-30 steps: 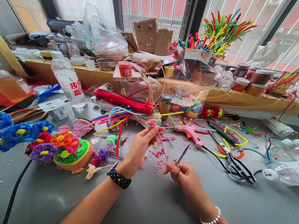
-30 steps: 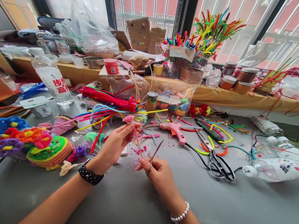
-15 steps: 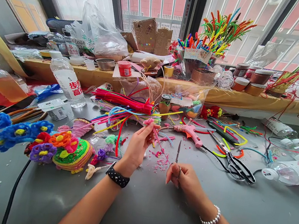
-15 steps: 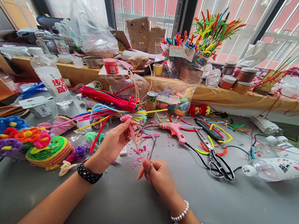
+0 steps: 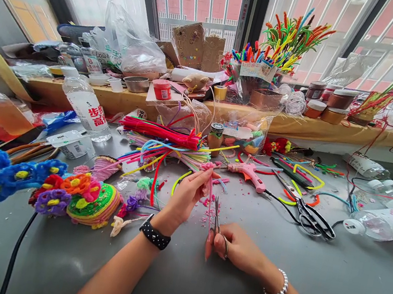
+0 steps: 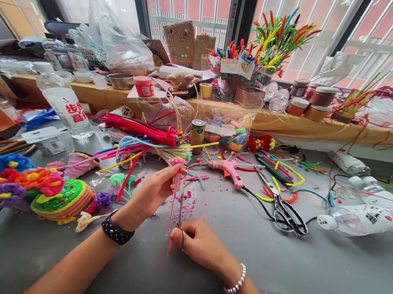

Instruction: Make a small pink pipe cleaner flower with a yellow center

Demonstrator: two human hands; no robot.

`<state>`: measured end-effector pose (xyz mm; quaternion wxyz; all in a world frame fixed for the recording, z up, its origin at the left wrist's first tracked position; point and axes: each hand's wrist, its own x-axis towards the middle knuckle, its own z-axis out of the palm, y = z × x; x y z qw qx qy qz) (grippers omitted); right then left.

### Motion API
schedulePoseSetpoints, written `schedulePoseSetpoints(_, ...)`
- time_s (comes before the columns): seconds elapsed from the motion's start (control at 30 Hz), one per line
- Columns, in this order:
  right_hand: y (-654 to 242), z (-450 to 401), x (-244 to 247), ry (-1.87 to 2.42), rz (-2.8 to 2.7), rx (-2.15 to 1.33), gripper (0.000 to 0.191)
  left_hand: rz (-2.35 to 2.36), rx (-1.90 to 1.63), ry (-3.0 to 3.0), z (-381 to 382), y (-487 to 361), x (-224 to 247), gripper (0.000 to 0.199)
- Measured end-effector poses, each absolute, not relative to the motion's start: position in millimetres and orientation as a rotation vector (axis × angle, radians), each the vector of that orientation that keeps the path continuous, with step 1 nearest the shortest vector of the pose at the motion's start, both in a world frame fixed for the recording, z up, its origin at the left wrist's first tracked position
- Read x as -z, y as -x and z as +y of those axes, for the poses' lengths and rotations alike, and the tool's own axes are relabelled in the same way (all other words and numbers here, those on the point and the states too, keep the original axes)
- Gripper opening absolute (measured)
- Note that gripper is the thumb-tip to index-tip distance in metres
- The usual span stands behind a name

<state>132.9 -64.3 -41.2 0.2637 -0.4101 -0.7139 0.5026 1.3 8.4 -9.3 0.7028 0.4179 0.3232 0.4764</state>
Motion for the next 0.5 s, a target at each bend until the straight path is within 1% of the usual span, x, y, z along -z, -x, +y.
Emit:
schedulePoseSetpoints(0.33, -135.3, -65.2, 38.5, 1.049, -1.959, -1.4, 0.073, 0.727, -1.011, -0.938, 5.9, -1.7, 6.6, 0.024)
schedulePoseSetpoints(0.5, -135.6, -65.1, 38.1, 1.012, -1.983, -1.404, 0.074, 0.742, -0.978, -0.95, 5.4, -2.3, 5.7, 0.024)
